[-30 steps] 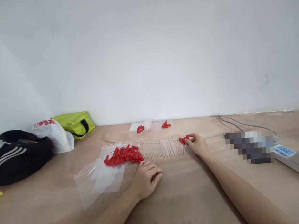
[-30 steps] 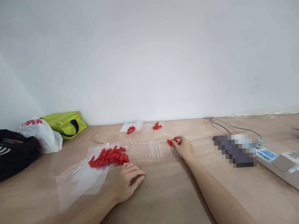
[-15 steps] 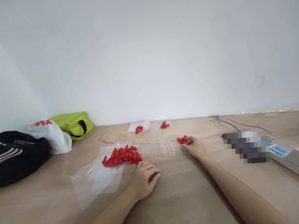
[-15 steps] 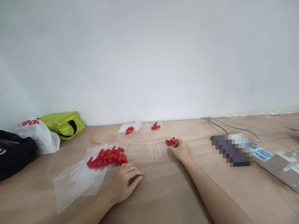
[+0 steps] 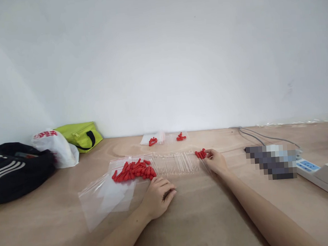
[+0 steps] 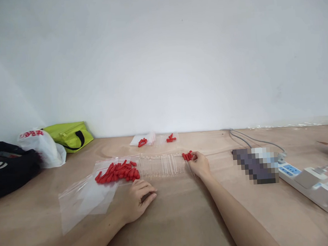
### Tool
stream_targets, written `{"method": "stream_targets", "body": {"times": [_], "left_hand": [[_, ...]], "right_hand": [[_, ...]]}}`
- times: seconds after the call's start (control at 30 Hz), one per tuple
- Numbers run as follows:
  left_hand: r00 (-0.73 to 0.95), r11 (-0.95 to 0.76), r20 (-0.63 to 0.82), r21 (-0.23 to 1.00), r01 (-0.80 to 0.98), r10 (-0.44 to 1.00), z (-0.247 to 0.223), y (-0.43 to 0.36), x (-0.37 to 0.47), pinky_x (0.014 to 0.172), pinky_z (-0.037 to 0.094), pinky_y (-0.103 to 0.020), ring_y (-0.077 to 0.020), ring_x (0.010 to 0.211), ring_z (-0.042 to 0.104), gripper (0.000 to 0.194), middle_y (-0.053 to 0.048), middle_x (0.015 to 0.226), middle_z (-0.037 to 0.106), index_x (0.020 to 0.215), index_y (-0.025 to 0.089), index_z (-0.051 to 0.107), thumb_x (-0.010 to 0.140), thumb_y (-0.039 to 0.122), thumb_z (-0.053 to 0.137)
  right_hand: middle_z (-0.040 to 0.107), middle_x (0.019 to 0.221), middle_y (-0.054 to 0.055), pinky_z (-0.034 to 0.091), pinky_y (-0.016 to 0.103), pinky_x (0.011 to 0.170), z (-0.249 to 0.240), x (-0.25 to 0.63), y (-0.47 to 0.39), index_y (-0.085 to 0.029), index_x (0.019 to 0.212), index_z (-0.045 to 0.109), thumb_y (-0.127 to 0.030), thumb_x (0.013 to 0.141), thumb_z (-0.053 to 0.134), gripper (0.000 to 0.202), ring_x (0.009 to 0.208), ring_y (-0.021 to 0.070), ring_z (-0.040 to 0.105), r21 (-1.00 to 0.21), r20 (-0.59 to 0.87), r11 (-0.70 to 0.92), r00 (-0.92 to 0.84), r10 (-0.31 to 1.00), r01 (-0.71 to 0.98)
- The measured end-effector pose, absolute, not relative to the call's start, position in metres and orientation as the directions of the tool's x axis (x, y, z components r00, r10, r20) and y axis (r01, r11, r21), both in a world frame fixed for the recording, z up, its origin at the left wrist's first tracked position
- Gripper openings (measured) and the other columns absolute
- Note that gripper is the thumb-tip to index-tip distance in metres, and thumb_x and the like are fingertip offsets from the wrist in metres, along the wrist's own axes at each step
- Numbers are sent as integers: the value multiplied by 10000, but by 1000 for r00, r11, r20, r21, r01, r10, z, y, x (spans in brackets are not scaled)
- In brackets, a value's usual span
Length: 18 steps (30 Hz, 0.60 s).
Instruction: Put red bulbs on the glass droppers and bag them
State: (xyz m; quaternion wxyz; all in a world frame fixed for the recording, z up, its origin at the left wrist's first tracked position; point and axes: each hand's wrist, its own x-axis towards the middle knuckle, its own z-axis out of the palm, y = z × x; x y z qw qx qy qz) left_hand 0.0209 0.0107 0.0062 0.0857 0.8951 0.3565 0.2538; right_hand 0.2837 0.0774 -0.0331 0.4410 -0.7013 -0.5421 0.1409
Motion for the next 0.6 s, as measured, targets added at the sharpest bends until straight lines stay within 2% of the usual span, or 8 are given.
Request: {"method": "stream_targets", "body": {"times": [0.17, 0.23, 0.33, 0.4, 0.5, 0.6], "left_hand": [[619, -730, 387, 331, 598, 683, 5, 11, 21, 722, 387, -336, -177, 744, 557, 135, -22, 748, 639, 795, 199, 624, 800, 205, 489], [621, -730, 384, 332, 598, 683, 5, 11, 21, 721, 389, -333, -175, 744, 556, 136, -21, 753, 638, 803, 200, 625, 801, 204, 490], [619, -728, 385, 335, 598, 685, 6, 11, 21, 726, 389, -333, -176, 749, 553, 140, -19, 756, 638, 813, 201, 625, 802, 201, 485], [619, -726, 380, 335, 600, 687, 7, 11, 20, 727, 388, -332, -177, 750, 552, 143, -20, 756, 636, 811, 200, 625, 803, 201, 482], [627, -729, 372, 332, 598, 684, 8, 10, 21, 718, 386, -328, -176, 743, 549, 145, -21, 753, 632, 808, 200, 623, 804, 205, 478], [625, -733, 385, 313, 604, 680, 8, 9, 23, 714, 378, -328, -173, 732, 544, 139, -18, 739, 627, 777, 200, 612, 799, 205, 475]], "right_hand": [[602, 674, 18, 381, 236, 544, -33, 281, 76, -159, 866, 601, -269, 634, 508, 273, 554, 137, 523, -760, 314, 30, 327, 891, 649], [602, 702, 27, 372, 257, 601, -30, 279, 74, -168, 871, 607, -302, 653, 504, 276, 619, 156, 531, -740, 360, 49, 333, 871, 671], [599, 714, 38, 312, 306, 738, -23, 274, 67, -187, 848, 623, -349, 715, 476, 256, 747, 187, 527, -613, 554, 101, 334, 763, 784], [590, 660, 35, 258, 325, 784, -19, 269, 63, -186, 805, 628, -375, 768, 441, 268, 723, 180, 519, -509, 648, 111, 295, 702, 854], [583, 578, 26, 218, 330, 796, -15, 261, 59, -184, 655, 606, -372, 820, 391, 330, 642, 152, 504, -424, 631, 106, 210, 747, 900], [616, 611, 21, 209, 340, 772, -14, 253, 58, -190, 595, 579, -369, 798, 427, 310, 679, 163, 521, -388, 549, 108, 135, 825, 915]]}}
